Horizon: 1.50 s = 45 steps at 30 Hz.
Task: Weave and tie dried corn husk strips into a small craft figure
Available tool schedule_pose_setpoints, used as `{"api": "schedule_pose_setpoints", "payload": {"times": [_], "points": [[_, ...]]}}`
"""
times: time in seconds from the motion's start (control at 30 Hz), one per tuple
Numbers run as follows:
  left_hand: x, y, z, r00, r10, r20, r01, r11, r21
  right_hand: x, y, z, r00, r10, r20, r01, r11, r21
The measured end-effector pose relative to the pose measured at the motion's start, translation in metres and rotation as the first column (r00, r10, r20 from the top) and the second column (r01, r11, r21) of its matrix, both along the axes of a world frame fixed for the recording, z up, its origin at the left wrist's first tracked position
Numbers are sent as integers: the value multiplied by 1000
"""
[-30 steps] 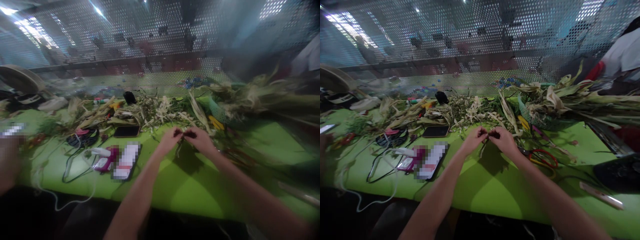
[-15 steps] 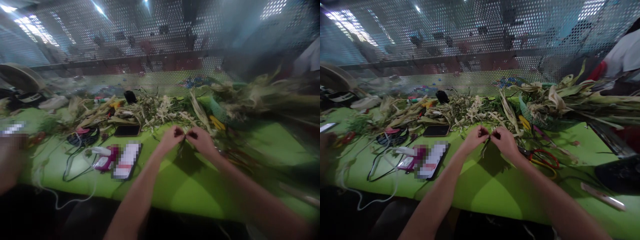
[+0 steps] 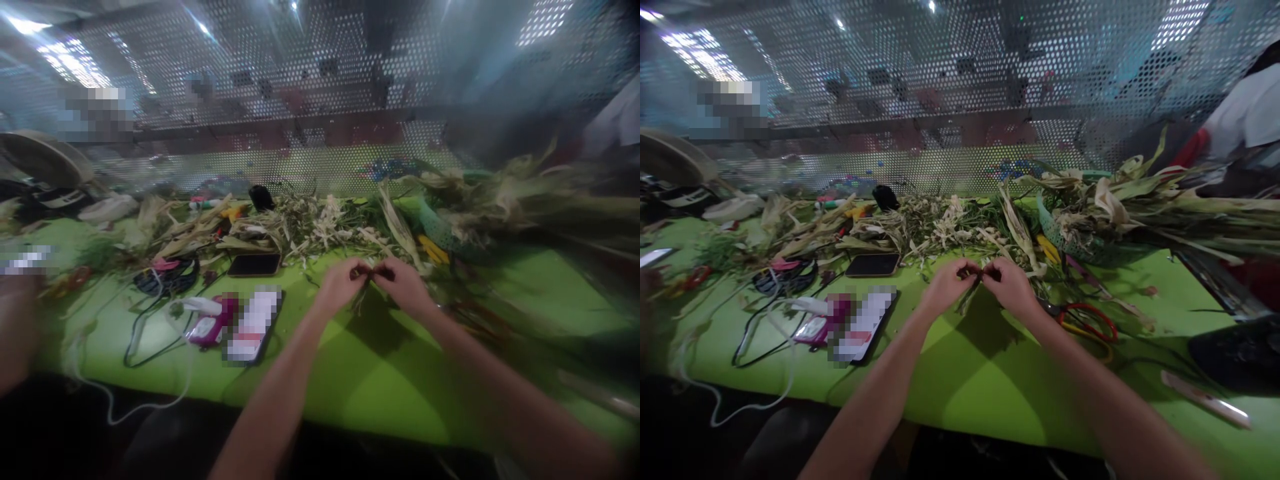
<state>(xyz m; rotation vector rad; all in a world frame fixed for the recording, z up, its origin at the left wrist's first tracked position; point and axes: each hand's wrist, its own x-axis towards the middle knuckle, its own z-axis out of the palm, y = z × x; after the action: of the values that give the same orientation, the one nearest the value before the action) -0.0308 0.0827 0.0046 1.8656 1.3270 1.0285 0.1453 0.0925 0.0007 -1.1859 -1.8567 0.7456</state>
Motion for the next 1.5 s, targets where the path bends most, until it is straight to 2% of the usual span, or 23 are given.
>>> {"api": "schedule_pose_setpoints", "payload": {"times": [0.2, 0.33, 0.47, 0.67, 0.83, 0.97, 1.17, 1.27, 1.33, 1.43, 1.5], "points": [[-2, 3, 2, 999, 9, 34, -7, 998, -62, 2, -1, 4, 998, 5, 61, -12, 993, 114], [-6, 6, -1, 984, -43, 173, 77, 978, -196, 2, 1, 3, 999, 9, 41, -13, 996, 91], [-7, 7, -3, 964, -69, 257, 127, 969, -214, 2, 3, 0, 1000, 13, -26, -12, 1000, 26], [-4, 6, -1, 972, -36, 232, 70, 987, -145, 0, 4, 1, 983, 2, -186, -34, 985, -168], [-3, 3, 0, 992, -24, 122, 21, 999, 28, -1, 5, 1, 961, 12, -278, -97, 951, -294], [-4, 1, 3, 999, -36, 12, 33, 985, 166, 1, 6, 2, 954, 28, -297, -122, 945, -304], [-3, -2, 6, 1000, 4, 18, -8, 980, 201, 1, 5, 0, 963, 45, -267, -117, 958, -262], [0, -1, 2, 996, -1, 90, -14, 987, 159, 1, 5, -2, 969, 36, -243, -91, 971, -222], [3, 0, -1, 980, 3, 198, -23, 995, 94, 1, 5, -2, 978, 20, -205, -59, 981, -187], [4, 2, -2, 921, 53, 387, -34, 998, -55, 3, 6, -2, 990, 13, -137, -34, 988, -152], [4, 2, -1, 854, 108, 509, -21, 985, -174, 6, 7, -2, 996, 13, -93, -24, 992, -125]]}}
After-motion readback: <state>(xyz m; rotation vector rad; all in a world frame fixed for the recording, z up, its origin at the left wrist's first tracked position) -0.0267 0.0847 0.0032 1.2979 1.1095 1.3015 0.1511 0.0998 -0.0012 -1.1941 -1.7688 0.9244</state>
